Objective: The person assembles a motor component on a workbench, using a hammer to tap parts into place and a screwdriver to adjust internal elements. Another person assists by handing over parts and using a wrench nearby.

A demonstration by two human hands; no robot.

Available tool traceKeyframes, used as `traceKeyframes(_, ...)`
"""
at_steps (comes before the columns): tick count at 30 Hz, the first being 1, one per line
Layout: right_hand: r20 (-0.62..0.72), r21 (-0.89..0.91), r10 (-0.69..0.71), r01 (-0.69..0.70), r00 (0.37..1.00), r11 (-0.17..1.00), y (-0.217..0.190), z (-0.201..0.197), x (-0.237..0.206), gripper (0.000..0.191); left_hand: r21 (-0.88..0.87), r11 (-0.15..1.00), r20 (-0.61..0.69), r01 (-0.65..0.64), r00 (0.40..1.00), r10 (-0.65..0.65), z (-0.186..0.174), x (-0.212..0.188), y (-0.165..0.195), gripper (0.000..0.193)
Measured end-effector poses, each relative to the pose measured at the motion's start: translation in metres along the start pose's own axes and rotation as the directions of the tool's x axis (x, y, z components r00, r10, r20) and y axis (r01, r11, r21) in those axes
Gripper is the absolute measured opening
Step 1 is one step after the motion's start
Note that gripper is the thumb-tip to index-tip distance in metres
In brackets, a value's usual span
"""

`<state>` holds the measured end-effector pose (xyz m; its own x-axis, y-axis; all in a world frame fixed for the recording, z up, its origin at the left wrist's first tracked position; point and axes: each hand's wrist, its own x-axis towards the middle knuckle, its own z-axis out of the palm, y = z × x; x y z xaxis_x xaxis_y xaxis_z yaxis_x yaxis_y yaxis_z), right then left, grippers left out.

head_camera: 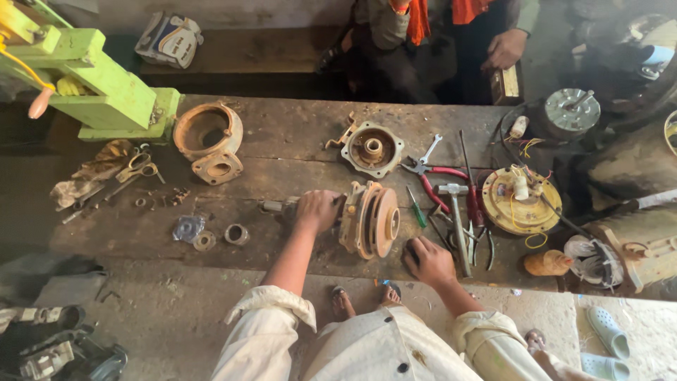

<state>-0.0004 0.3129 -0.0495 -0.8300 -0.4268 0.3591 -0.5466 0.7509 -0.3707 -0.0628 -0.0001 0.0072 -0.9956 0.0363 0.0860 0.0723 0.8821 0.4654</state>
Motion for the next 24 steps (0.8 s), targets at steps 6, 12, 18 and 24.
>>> traceKeyframes(6,0.023,-0.027,0.031,-0.03,0.999,0.999,-0.011,0.006,0.008,0.022,-0.004,1.0,0.049,0.018,0.999,-0.018,0.005,0.001,-0.017,0.045)
traceKeyframes(12,0.026,-0.055,0.076,-0.074,0.997,0.996,-0.02,0.015,0.011,0.023,-0.003,1.0,-0.016,-0.017,1.0,0.017,0.014,0.002,-0.034,0.044)
traceKeyframes(18,0.021,-0.084,0.074,-0.072,0.997,0.994,-0.026,0.02,0.017,0.024,-0.011,0.999,-0.011,-0.032,0.999,0.032,0.011,0.004,-0.041,0.045)
traceKeyframes(24,0.006,-0.102,0.055,-0.054,0.998,0.993,-0.027,0.024,0.02,0.027,-0.036,0.998,-0.038,-0.045,0.998,0.043,0.007,0.002,-0.042,0.04)
